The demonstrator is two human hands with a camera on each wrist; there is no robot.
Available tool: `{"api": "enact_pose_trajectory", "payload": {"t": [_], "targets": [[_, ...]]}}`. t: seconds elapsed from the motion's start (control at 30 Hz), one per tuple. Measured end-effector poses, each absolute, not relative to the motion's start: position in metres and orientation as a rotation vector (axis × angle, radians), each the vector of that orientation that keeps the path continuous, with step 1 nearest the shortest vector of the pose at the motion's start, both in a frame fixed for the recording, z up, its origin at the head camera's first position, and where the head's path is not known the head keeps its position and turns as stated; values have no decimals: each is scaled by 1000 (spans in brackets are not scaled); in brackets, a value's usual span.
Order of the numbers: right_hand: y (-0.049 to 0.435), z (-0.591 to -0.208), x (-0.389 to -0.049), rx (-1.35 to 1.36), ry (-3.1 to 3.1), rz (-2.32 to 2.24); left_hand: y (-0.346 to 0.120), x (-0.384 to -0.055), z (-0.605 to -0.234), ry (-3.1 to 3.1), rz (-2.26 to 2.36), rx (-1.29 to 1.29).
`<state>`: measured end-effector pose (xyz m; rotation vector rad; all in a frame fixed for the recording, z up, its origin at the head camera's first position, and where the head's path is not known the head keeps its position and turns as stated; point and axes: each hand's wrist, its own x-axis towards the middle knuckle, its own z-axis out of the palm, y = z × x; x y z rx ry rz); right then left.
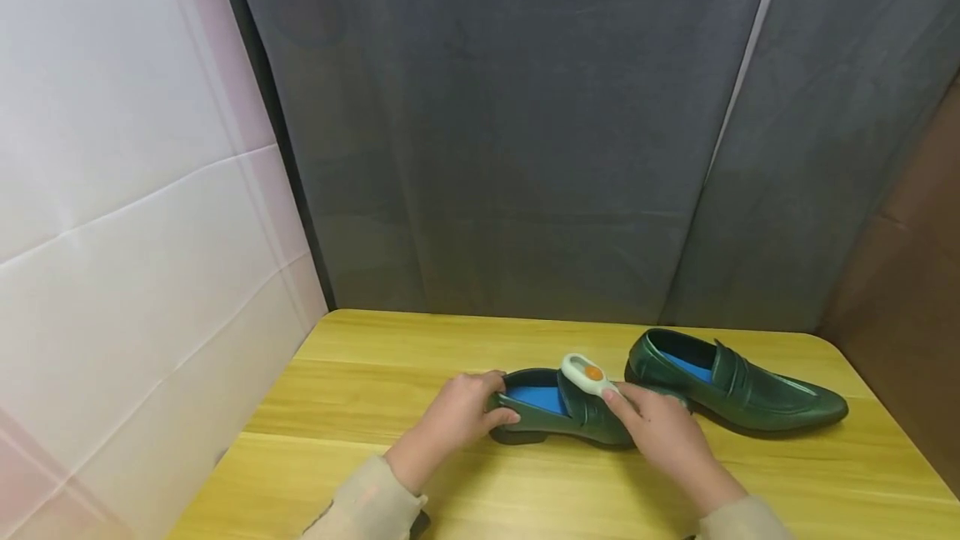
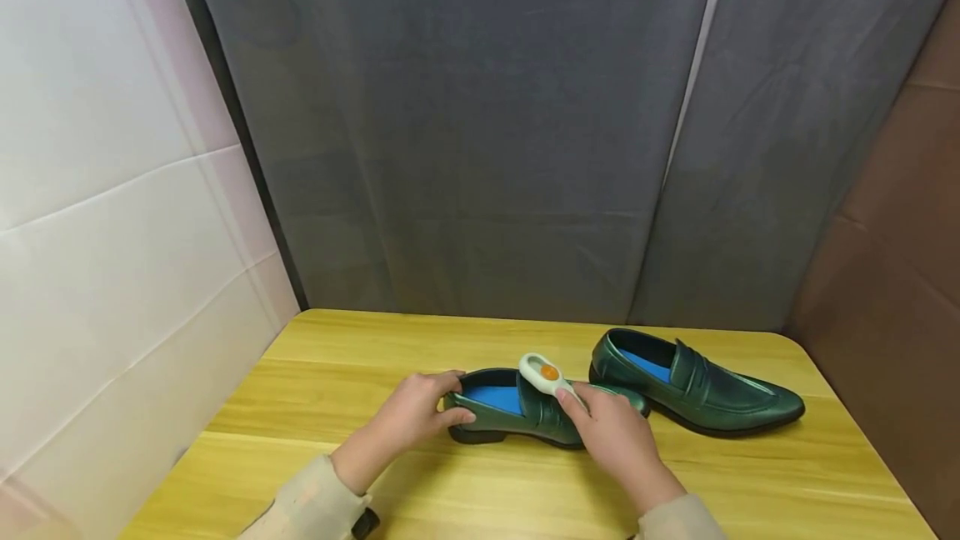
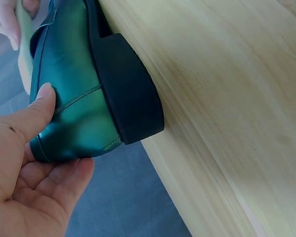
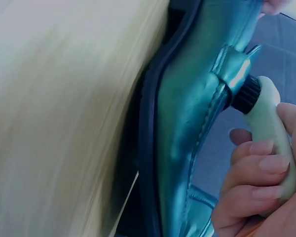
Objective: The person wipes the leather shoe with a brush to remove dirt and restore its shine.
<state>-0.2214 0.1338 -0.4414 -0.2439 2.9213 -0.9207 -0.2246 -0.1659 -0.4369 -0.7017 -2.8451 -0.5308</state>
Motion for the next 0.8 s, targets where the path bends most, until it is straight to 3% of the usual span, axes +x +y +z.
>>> {"api": "enact_pose_trajectory", "payload": {"t": [0.8], "targets": [[163,-456,-221,-140,2863,-958,-163,-222,-432,-2888,-559,-643]]}}
